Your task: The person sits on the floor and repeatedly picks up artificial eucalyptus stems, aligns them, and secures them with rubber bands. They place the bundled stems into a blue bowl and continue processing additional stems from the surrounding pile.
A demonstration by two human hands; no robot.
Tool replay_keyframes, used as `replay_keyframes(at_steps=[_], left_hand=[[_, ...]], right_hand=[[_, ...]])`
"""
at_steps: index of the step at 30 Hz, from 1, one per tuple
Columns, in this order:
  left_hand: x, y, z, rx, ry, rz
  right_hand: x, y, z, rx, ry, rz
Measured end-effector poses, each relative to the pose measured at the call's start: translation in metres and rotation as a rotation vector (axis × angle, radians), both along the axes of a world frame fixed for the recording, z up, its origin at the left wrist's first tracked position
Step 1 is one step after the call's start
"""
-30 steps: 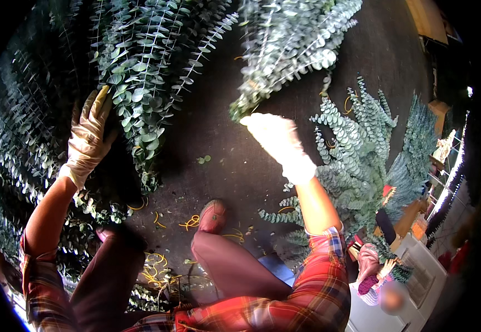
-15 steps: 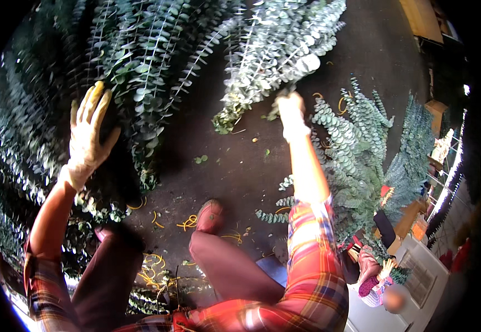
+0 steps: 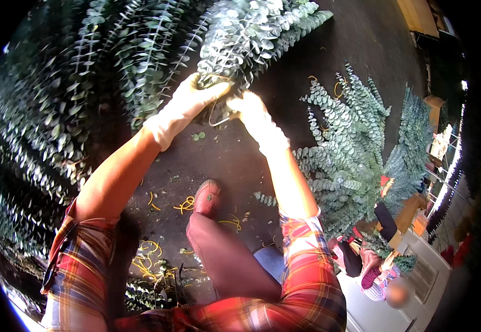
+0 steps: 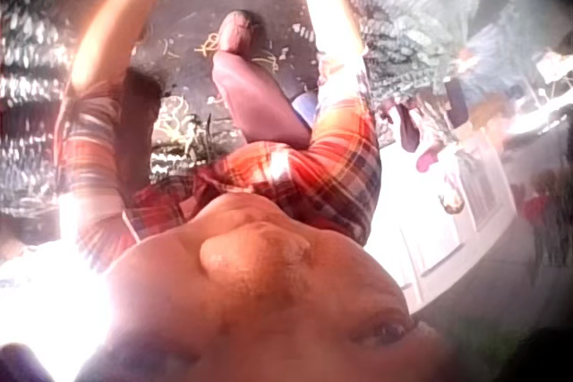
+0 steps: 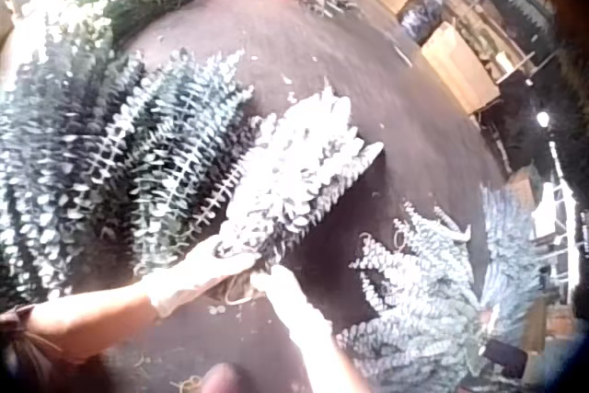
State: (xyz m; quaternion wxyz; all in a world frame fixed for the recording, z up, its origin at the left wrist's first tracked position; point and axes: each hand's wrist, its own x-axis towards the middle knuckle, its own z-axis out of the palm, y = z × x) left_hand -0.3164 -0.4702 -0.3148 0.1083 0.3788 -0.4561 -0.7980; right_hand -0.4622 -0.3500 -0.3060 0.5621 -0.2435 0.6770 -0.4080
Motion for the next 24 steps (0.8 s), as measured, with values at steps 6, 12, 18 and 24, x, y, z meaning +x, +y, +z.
replay_keyframes(at_steps=[6, 12, 18, 24], left_hand=[[0.092, 0.025, 0.096, 0.340, 0.293, -0.008], [0.187, 0.062, 0.182, 0.357, 0.388, -0.006], [0.255, 0.141, 0.247, 0.181, 0.411, 0.063], [0.311, 0.231, 0.310, 0.225, 0.394, 0.083]], right_hand=[[0.070, 0.029, 0.111, -0.057, -0.145, 0.130], [0.158, 0.079, 0.133, -0.260, -0.241, -0.002], [0.239, 0.128, 0.202, -0.725, 0.996, 0.581], [0.290, 0.218, 0.302, -0.796, 1.607, 0.661]])
